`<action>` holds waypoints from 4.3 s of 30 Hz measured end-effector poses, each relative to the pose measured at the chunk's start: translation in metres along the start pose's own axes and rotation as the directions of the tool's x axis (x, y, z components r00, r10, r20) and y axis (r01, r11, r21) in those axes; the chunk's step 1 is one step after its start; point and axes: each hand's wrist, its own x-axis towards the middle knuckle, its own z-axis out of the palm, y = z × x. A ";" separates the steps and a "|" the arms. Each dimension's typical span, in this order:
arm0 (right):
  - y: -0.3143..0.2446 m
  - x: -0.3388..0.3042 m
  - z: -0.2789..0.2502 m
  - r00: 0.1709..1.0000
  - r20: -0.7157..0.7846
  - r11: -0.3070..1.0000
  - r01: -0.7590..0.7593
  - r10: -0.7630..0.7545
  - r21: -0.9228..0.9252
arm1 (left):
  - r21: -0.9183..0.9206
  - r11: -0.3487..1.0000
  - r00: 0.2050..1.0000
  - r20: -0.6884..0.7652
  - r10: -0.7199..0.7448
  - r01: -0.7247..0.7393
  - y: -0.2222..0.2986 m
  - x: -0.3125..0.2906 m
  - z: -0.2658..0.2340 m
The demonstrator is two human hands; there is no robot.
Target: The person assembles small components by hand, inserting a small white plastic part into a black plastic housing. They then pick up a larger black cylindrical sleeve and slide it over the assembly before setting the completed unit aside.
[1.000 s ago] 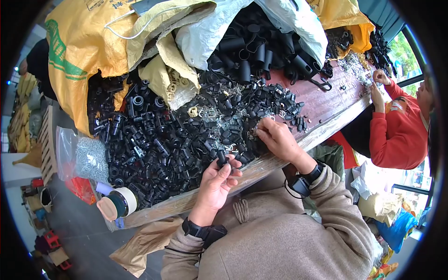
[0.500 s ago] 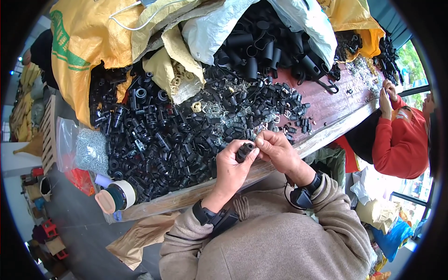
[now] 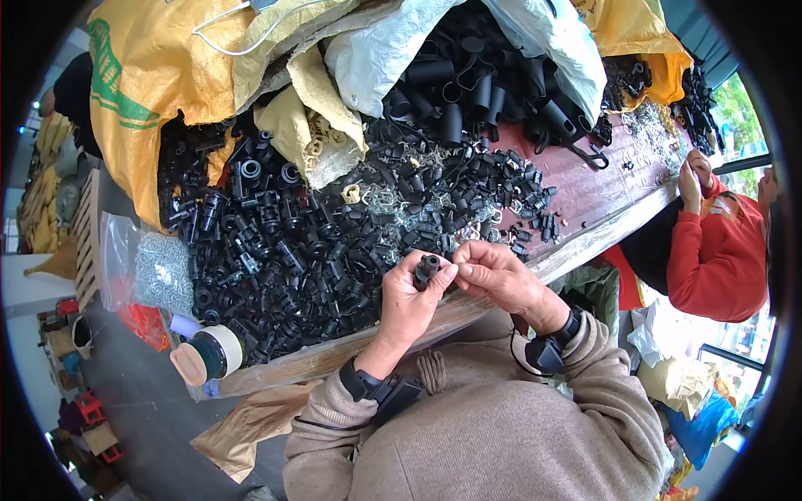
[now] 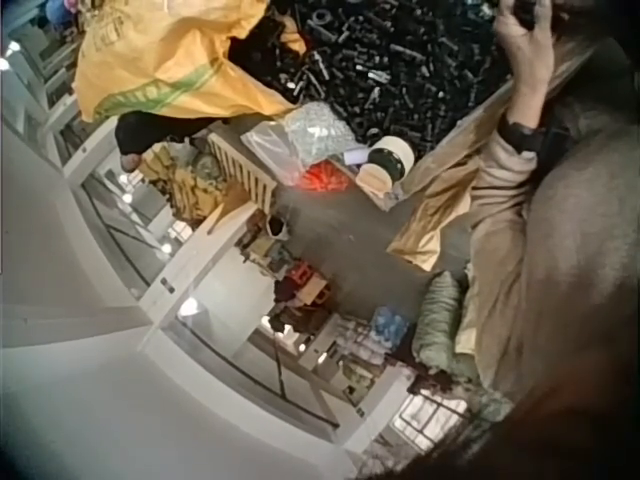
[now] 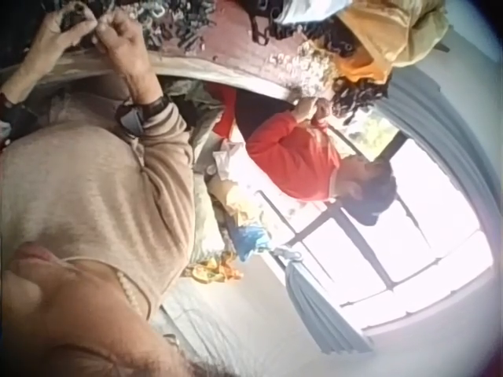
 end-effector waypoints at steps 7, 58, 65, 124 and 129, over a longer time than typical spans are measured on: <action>-0.005 0.006 -0.006 0.928 -0.121 0.597 0.124 -0.354 -0.793 | -0.369 0.900 0.971 0.039 -0.234 0.232 0.001 0.002 -0.001; -0.005 -0.004 0.015 0.831 0.346 0.137 0.441 -0.437 -0.887 | -0.453 0.749 0.875 0.255 -0.411 0.483 -0.008 -0.023 -0.017; -0.006 -0.009 0.022 0.876 0.339 0.145 0.406 -0.344 -0.902 | -0.305 0.816 0.849 0.377 -0.371 0.492 -0.011 -0.032 -0.021; 0.021 0.006 0.028 0.771 0.534 0.003 0.570 -0.346 -0.821 | -0.765 0.613 0.975 0.216 -0.042 0.196 -0.020 -0.029 -0.030; 0.019 0.010 0.025 0.751 0.558 0.008 0.599 -0.352 -0.801 | -0.829 0.501 0.967 0.238 -0.087 0.249 -0.020 -0.026 -0.030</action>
